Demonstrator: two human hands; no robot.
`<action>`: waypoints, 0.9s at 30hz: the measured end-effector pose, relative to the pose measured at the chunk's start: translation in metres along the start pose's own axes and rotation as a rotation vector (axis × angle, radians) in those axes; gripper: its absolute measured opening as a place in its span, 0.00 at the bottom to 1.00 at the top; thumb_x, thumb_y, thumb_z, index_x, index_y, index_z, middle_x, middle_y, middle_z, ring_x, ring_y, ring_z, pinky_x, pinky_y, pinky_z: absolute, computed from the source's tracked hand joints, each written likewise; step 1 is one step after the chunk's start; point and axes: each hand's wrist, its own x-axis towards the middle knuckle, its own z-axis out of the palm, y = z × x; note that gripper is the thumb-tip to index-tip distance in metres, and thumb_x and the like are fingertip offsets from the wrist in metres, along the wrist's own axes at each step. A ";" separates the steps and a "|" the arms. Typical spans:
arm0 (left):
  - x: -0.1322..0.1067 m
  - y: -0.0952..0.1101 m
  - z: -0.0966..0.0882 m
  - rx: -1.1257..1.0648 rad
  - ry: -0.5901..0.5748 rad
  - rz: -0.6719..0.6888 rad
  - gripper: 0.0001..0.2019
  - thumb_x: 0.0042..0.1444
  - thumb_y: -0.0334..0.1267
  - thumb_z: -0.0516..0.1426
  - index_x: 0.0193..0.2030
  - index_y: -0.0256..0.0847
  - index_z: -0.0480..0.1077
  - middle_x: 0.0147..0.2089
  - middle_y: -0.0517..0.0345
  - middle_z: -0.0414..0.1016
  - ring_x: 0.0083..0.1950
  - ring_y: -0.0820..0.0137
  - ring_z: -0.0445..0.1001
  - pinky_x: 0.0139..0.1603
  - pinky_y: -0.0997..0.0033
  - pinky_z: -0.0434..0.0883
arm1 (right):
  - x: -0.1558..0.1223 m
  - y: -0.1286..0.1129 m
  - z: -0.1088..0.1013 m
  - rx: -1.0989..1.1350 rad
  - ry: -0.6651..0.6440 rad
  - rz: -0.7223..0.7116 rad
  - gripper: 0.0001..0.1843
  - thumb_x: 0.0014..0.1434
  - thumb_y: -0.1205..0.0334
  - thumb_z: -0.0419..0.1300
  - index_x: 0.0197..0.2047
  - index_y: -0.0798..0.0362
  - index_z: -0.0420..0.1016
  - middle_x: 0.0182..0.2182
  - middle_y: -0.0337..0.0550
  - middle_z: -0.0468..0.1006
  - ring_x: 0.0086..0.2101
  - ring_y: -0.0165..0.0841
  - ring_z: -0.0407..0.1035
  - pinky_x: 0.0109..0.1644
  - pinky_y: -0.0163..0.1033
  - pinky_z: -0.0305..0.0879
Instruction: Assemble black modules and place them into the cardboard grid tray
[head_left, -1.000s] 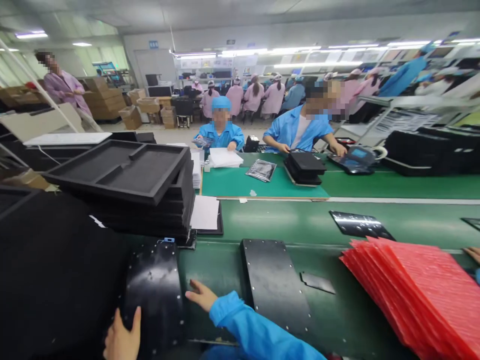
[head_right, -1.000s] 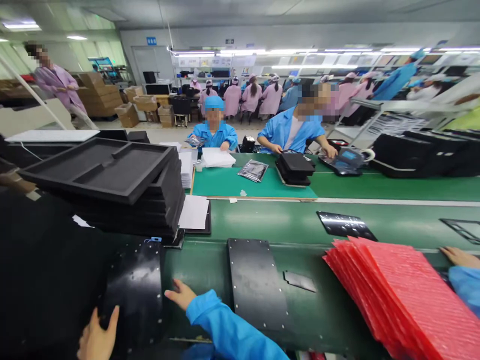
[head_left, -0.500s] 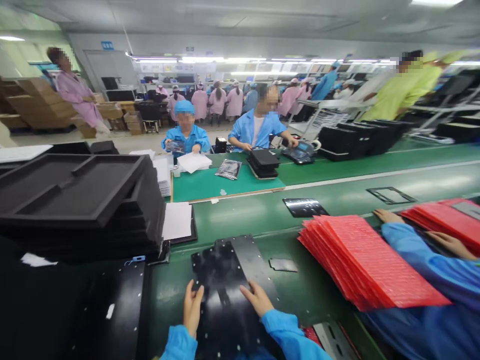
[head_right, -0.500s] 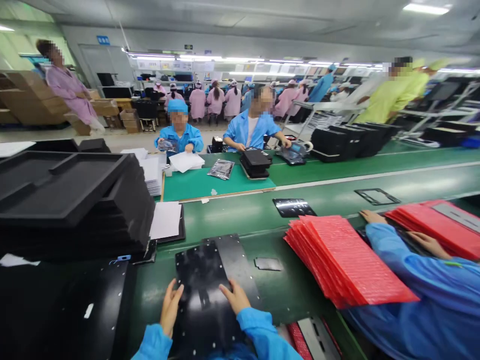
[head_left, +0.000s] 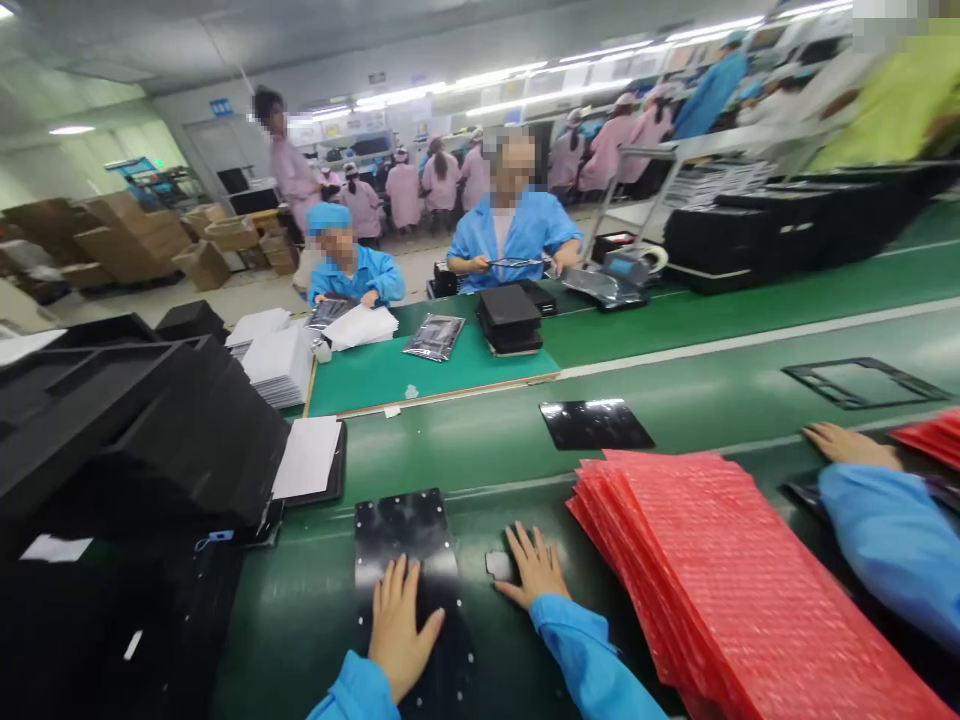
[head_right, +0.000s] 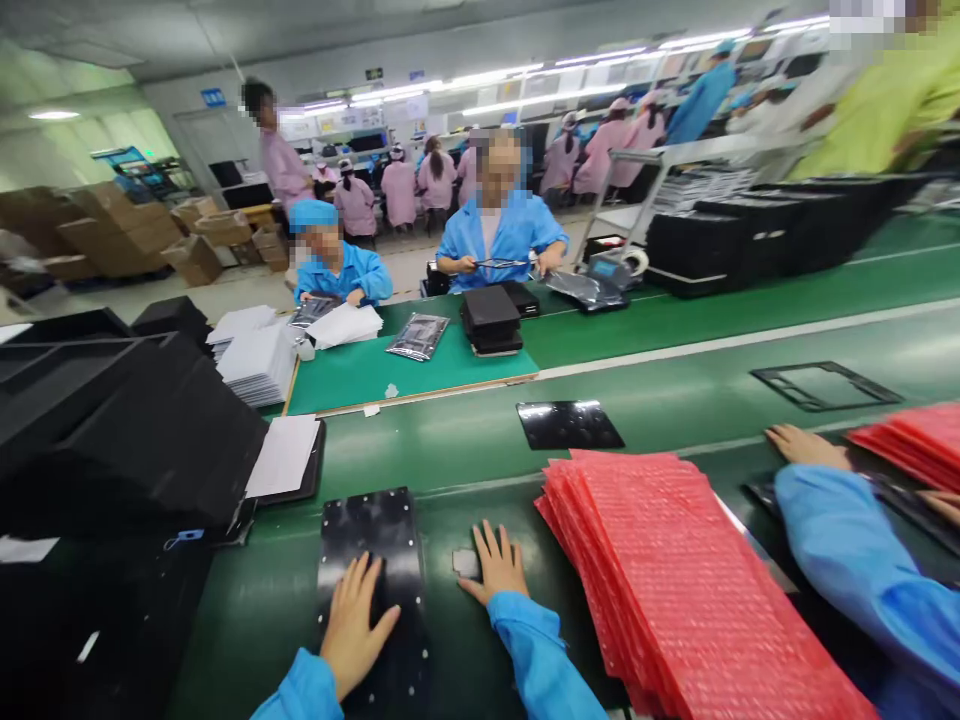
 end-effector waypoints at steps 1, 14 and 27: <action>-0.002 0.011 0.008 0.058 -0.035 -0.019 0.32 0.53 0.46 0.54 0.65 0.38 0.59 0.71 0.46 0.47 0.72 0.50 0.41 0.69 0.41 0.42 | 0.001 0.012 0.007 -0.047 -0.034 -0.034 0.34 0.43 0.55 0.63 0.56 0.52 0.70 0.63 0.52 0.61 0.64 0.55 0.48 0.64 0.63 0.45; -0.011 0.023 0.036 0.108 -0.081 -0.025 0.50 0.46 0.63 0.58 0.70 0.43 0.43 0.71 0.45 0.28 0.71 0.42 0.26 0.65 0.31 0.27 | -0.011 -0.061 0.014 -0.311 -0.134 -0.422 0.25 0.44 0.70 0.58 0.48 0.52 0.74 0.42 0.51 0.76 0.44 0.46 0.70 0.48 0.46 0.61; -0.033 0.036 -0.058 -0.582 0.159 -0.261 0.48 0.34 0.29 0.53 0.69 0.38 0.50 0.72 0.49 0.46 0.72 0.56 0.44 0.71 0.54 0.44 | 0.018 -0.006 0.037 0.318 -0.230 -0.280 0.35 0.48 0.42 0.59 0.54 0.57 0.72 0.59 0.56 0.67 0.60 0.53 0.58 0.64 0.54 0.56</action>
